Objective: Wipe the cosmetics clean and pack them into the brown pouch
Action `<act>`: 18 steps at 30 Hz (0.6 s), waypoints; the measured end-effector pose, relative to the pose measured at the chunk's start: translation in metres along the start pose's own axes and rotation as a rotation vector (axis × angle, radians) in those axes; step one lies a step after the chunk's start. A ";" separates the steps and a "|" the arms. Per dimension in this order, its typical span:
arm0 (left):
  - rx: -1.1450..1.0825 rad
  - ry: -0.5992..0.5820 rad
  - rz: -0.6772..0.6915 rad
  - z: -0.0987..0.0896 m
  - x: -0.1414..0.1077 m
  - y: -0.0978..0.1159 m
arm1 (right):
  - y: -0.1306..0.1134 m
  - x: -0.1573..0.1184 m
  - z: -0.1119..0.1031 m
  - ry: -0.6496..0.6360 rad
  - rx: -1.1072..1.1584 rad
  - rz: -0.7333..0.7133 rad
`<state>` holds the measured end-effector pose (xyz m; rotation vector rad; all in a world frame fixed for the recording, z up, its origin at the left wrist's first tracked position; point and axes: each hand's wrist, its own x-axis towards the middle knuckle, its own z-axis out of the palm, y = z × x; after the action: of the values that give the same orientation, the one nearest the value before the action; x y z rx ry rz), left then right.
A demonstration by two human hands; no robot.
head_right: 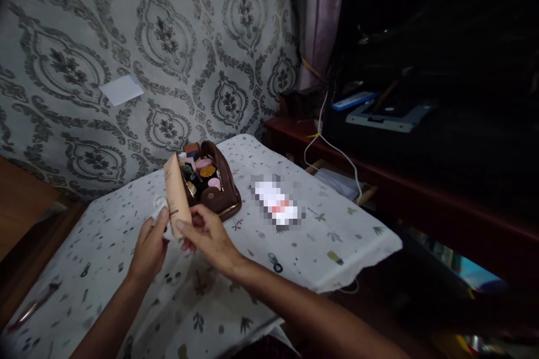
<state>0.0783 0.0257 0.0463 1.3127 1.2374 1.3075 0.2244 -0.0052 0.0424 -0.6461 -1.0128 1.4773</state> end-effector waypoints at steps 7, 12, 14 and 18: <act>0.192 -0.101 0.138 0.004 -0.009 0.013 | -0.032 0.006 -0.020 0.062 -0.071 -0.009; 0.120 -0.161 0.103 -0.002 -0.003 -0.003 | -0.066 0.018 -0.039 0.146 -0.087 -0.026; 0.080 -0.170 0.069 -0.006 0.001 -0.012 | -0.077 0.022 -0.046 0.158 -0.073 -0.040; 0.069 -0.169 0.052 -0.013 0.003 -0.027 | -0.087 0.027 -0.053 0.176 -0.071 -0.061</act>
<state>0.0633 0.0309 0.0211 1.4810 1.1463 1.1722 0.3078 0.0287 0.0973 -0.7752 -0.9435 1.3121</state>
